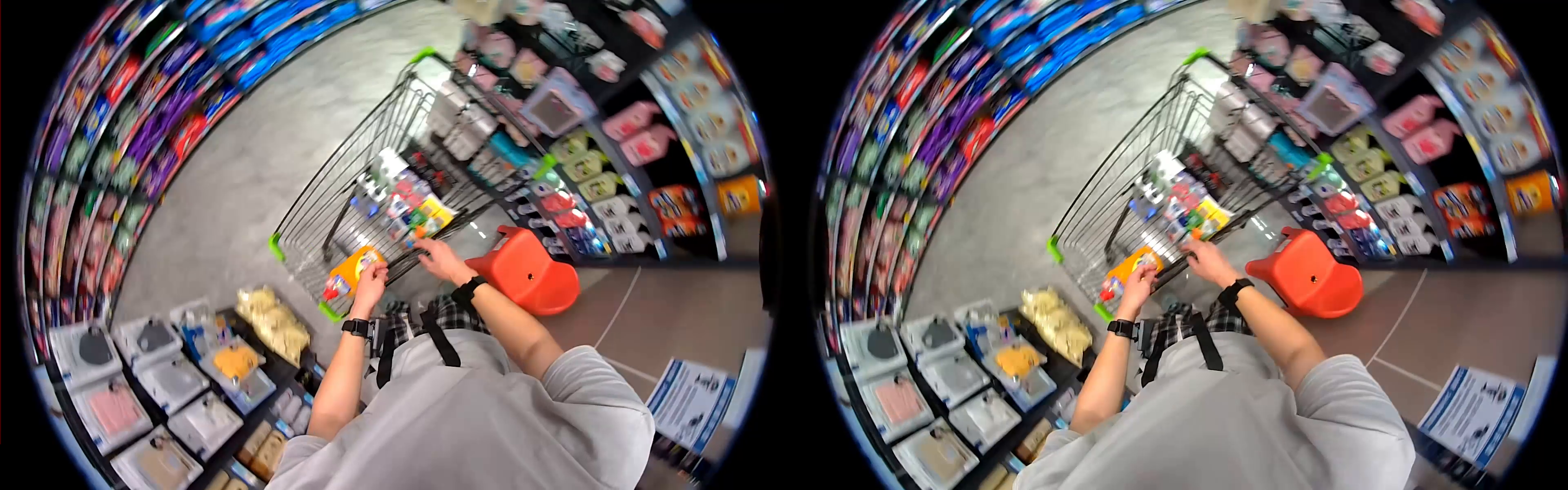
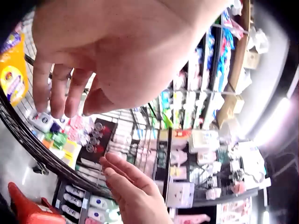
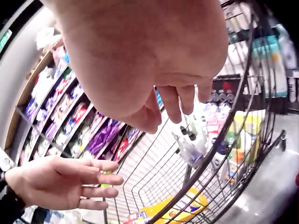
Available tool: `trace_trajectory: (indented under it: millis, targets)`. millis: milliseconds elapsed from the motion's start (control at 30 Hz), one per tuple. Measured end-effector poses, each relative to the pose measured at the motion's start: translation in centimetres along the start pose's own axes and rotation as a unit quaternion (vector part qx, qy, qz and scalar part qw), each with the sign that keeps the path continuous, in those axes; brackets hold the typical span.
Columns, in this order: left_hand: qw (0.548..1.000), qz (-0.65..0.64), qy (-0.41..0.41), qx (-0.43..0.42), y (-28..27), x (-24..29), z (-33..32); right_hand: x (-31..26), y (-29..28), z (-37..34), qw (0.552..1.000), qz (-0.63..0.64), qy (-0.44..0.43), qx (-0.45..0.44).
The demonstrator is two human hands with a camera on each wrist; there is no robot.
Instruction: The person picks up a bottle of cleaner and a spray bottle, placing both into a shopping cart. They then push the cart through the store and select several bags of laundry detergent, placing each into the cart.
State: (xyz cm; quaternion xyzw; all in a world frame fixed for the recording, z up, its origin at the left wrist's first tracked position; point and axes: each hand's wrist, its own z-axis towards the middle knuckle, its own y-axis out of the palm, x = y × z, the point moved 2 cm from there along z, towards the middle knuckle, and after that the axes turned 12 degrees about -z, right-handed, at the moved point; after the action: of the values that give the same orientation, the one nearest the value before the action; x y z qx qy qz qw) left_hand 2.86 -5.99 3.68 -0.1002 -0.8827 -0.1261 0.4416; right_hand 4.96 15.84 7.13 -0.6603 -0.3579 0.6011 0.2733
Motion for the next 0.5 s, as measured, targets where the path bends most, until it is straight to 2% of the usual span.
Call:
trace_trajectory:
  millis: [33,167,233,333,367,433,467,500]
  targets:
    - [0.998,0.023,0.033,-0.048,1.5,-0.3,1.5,1.3,-0.6,-1.4,0.999,0.017,0.021,0.040]
    - [0.981,0.081,0.057,-0.167,11.0,3.7,2.0,4.7,-4.4,-8.4,0.985,0.036,0.120,0.119]
    - [0.965,0.103,0.057,-0.233,16.3,3.6,2.7,7.0,-6.0,-12.2,0.971,0.044,0.162,0.171]
    - [0.941,0.161,0.044,-0.295,24.7,4.4,1.2,8.7,-10.6,-18.7,0.922,0.135,0.324,0.161]
    - [0.929,0.179,0.058,-0.319,27.7,4.7,0.5,10.2,-11.3,-20.6,0.916,0.134,0.332,0.179]
    - [0.909,0.191,0.085,-0.362,33.0,4.6,-0.9,13.6,-12.0,-24.6,0.881,0.215,0.357,0.226]
    - [0.902,0.195,0.093,-0.374,35.7,4.8,-1.5,15.3,-12.8,-26.3,0.877,0.211,0.359,0.241]
    - [0.890,0.203,0.101,-0.396,38.4,5.2,-2.4,16.7,-14.0,-27.9,0.872,0.191,0.337,0.300]
